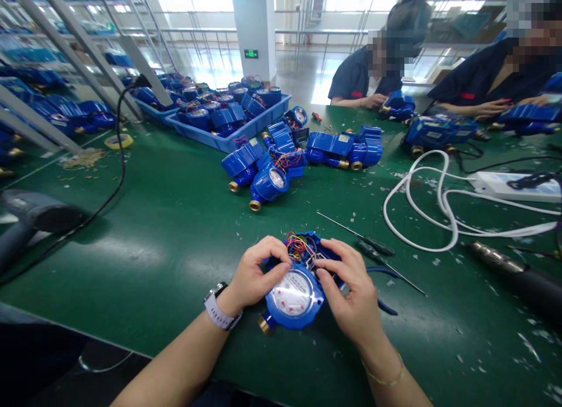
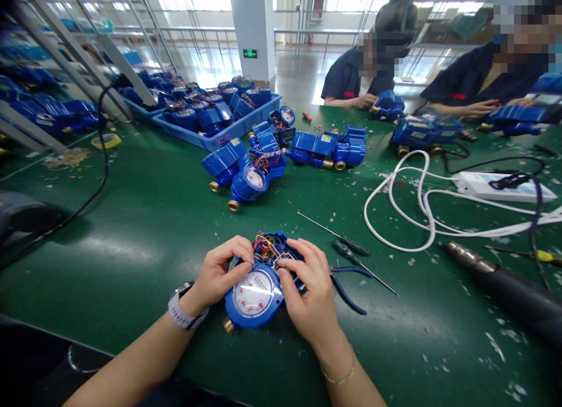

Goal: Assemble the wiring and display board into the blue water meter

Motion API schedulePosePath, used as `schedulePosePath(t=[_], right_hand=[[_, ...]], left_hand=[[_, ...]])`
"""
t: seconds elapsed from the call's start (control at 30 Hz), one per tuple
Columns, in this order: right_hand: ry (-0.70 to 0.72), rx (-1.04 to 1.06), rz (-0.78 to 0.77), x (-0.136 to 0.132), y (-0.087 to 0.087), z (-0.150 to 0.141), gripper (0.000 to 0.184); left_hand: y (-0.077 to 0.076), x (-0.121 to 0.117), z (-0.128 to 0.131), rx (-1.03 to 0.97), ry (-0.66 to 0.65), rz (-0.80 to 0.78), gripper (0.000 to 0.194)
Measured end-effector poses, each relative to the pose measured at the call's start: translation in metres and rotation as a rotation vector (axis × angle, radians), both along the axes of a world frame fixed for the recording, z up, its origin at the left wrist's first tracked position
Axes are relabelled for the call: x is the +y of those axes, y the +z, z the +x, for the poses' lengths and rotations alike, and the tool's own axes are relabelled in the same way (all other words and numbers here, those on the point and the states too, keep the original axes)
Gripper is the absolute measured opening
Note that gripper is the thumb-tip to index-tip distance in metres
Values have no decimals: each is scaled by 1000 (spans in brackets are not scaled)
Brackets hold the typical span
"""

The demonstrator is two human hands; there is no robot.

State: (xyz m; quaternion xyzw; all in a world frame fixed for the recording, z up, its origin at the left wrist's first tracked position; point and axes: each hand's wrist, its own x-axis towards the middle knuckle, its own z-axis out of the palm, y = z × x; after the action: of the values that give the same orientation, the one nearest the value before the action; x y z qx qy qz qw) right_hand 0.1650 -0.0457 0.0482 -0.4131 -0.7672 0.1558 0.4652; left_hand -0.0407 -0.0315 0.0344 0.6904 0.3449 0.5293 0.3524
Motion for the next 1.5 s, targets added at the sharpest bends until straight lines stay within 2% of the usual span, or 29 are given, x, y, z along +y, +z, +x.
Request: schedulePosePath(t=[0.23, 0.4, 0.5, 0.67, 0.8, 0.9, 1.03, 1.27, 1.37, 1.5], right_hand=[[43, -106, 49, 2, 1, 3, 18], [68, -119, 25, 2, 2, 5, 21], [20, -82, 31, 5, 6, 11, 22], [-211, -117, 17, 12, 9, 46, 23], [-265, -387, -50, 9, -13, 90, 46], [-317, -615, -137, -1, -35, 114, 64], [-333, -761, -210, -11, -50, 121, 60], [-354, -746, -200, -9, -52, 117, 51], [-346, -707, -169, -10, -54, 117, 47], [-309, -660, -94, -11, -54, 118, 41]], left_hand=[[-2, -1, 0, -28, -1, -30, 6], [-1, 0, 0, -35, -4, -49, 5], [-2, -1, -1, -26, -5, -52, 4], [0, -1, -1, -20, 13, -71, 4], [5, 0, 0, 7, 26, -103, 5], [14, 2, -1, 97, 45, -109, 5], [31, 6, 1, 351, 38, -44, 8], [58, 14, 19, 765, 25, 13, 10], [61, 18, 27, 821, 52, -27, 11], [60, 20, 26, 771, 35, -74, 15]])
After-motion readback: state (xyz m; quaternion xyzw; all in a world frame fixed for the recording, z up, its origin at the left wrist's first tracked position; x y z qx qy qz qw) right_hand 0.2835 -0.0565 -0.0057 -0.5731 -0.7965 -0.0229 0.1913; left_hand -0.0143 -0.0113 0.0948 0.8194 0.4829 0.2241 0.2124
